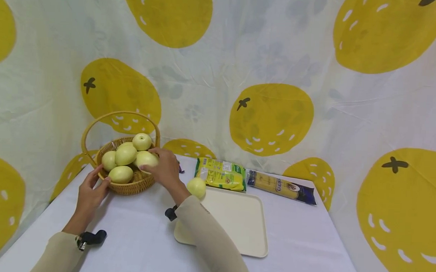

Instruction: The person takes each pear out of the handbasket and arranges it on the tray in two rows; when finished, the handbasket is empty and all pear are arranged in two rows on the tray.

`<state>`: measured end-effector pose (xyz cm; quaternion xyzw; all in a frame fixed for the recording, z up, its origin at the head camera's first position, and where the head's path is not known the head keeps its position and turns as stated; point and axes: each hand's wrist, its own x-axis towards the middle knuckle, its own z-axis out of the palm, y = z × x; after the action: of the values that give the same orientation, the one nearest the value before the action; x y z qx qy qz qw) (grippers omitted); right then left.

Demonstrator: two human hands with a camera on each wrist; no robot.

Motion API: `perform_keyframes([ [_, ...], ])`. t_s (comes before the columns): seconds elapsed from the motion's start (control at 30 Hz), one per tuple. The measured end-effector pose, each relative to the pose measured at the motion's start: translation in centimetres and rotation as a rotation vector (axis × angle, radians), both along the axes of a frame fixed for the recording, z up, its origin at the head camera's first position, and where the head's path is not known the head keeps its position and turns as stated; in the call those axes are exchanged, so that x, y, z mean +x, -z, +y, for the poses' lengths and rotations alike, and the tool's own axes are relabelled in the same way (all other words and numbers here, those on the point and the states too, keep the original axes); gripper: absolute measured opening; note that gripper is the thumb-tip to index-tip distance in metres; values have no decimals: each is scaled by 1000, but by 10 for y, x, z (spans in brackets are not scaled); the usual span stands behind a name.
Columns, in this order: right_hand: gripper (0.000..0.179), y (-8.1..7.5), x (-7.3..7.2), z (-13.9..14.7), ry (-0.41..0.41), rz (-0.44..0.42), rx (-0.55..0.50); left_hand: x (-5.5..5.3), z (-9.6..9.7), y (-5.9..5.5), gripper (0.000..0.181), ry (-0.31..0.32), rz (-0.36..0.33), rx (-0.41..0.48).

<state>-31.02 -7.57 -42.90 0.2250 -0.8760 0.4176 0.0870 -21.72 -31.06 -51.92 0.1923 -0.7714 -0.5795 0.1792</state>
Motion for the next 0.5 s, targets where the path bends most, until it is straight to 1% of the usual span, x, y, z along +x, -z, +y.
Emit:
perform_keyframes([
  [0.17, 57, -7, 5, 17, -18, 22, -72, -1, 1, 1, 65, -4, -18, 6],
  [0.37, 55, -8, 8, 39, -22, 35, -185, -1, 1, 2, 65, 2, -42, -4],
  [0.5, 54, -9, 12, 52, -1, 5, -247, -1, -1, 1, 64, -2, -41, -12],
])
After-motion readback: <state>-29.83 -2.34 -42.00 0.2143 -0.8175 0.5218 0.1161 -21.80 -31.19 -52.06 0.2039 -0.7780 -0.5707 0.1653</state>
